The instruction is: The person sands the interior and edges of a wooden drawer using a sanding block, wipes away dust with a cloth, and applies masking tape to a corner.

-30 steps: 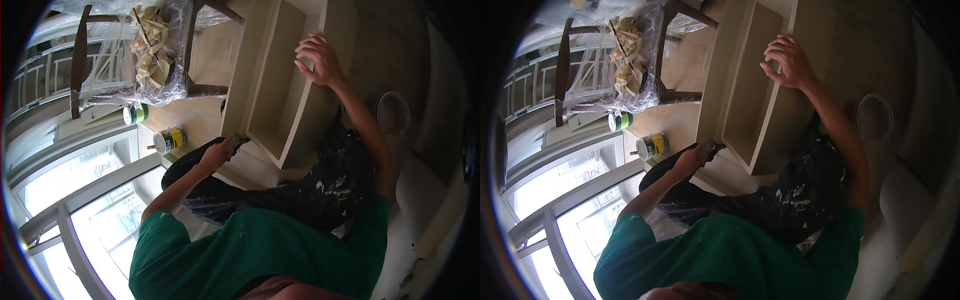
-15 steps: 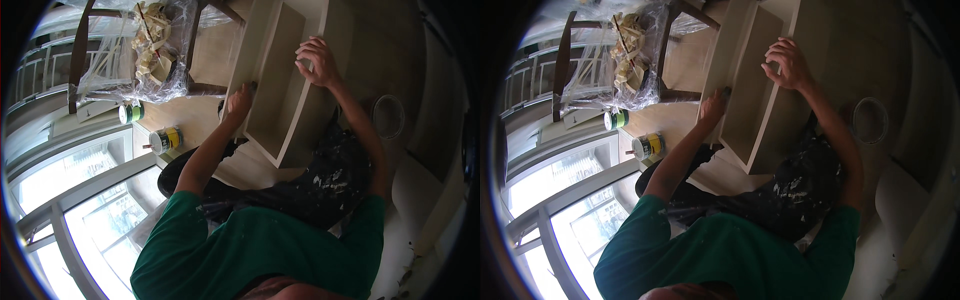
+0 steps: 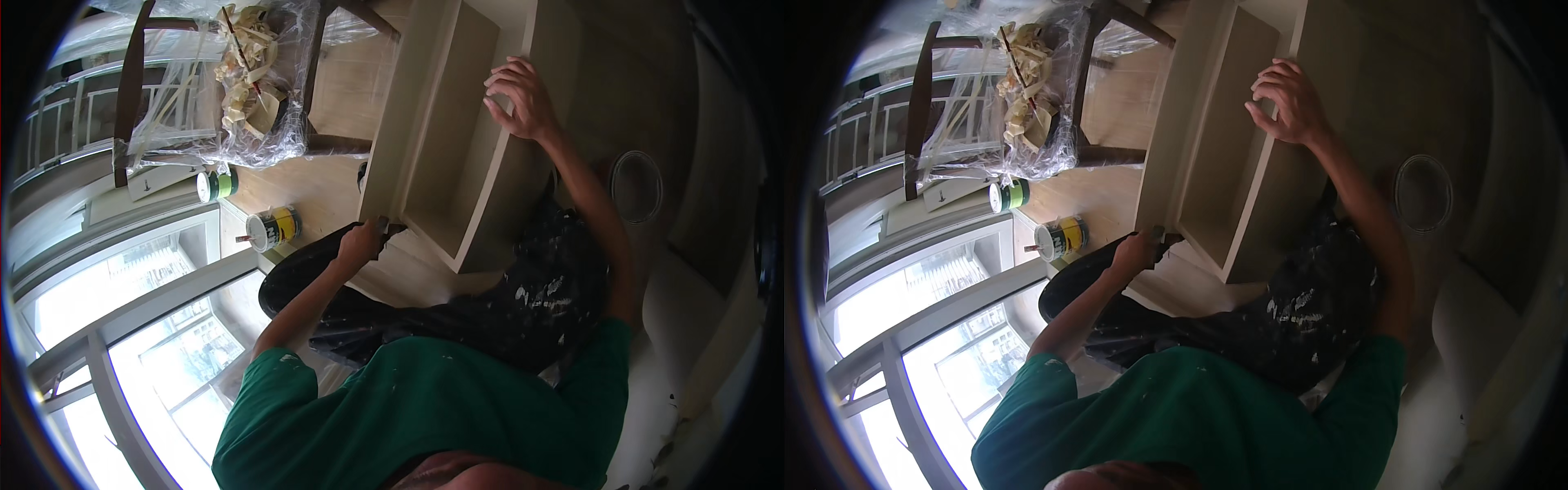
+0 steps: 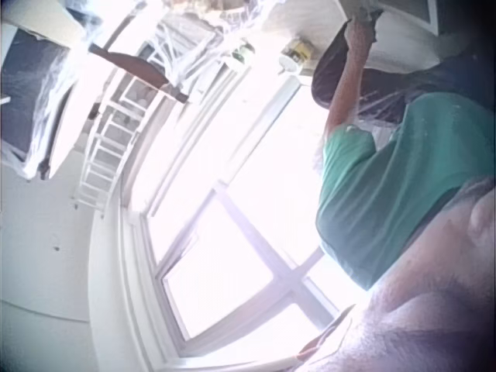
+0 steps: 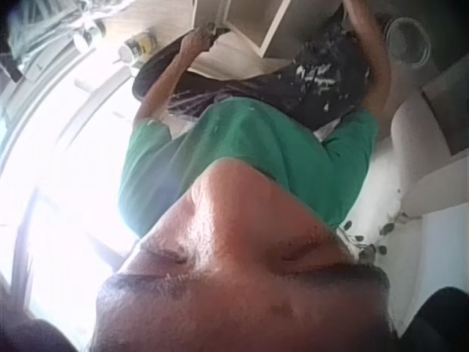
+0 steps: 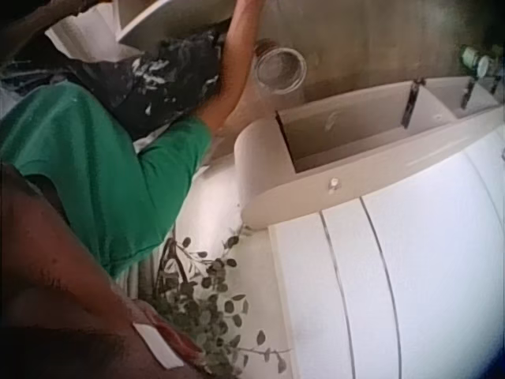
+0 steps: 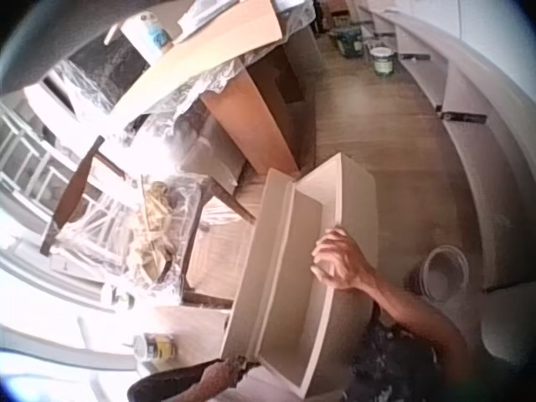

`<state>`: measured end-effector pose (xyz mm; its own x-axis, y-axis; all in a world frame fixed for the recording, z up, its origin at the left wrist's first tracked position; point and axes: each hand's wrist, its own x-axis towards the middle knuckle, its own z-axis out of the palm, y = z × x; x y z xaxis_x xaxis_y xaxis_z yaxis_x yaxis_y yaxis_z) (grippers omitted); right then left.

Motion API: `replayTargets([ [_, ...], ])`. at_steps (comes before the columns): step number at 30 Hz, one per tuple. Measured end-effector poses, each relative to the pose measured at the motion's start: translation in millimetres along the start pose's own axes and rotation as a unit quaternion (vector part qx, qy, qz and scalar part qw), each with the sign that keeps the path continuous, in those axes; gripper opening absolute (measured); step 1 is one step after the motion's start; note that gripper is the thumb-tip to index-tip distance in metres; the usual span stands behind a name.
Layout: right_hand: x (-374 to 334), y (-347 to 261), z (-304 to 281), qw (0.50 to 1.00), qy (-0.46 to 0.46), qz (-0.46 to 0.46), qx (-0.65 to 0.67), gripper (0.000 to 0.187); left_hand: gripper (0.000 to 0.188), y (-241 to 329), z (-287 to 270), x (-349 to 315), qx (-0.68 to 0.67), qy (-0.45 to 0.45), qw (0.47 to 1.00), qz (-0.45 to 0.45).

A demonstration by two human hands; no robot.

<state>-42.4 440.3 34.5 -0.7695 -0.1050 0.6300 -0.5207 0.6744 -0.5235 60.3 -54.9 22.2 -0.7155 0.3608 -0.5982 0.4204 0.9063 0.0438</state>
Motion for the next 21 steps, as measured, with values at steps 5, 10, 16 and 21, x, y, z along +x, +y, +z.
replayTargets([
  [5, -1.5, 3.2, -0.5, 1.0, -0.002, 0.0, -0.007, 0.02, 0.024, 48.5, -72.4, 85.4, -0.095, 0.145, 0.985, 0.01],
  [10, 1.9, -3.5, 1.0, 1.0, -0.007, -0.003, -0.004, 0.02, 0.019, 24.4, -23.5, 147.0, -0.028, 0.127, 0.99, 0.057],
  [16, -0.7, 0.3, -1.2, 1.0, -0.001, -0.002, -0.007, 0.02, 0.015, 24.7, -0.5, 55.3, 0.034, -0.006, 0.999, 0.013],
  [21, -2.3, 0.8, -1.6, 1.0, -0.003, 0.0, -0.005, 0.02, 0.022, 8.1, -8.6, -0.6, 0.054, -0.161, 0.985, -0.026],
])
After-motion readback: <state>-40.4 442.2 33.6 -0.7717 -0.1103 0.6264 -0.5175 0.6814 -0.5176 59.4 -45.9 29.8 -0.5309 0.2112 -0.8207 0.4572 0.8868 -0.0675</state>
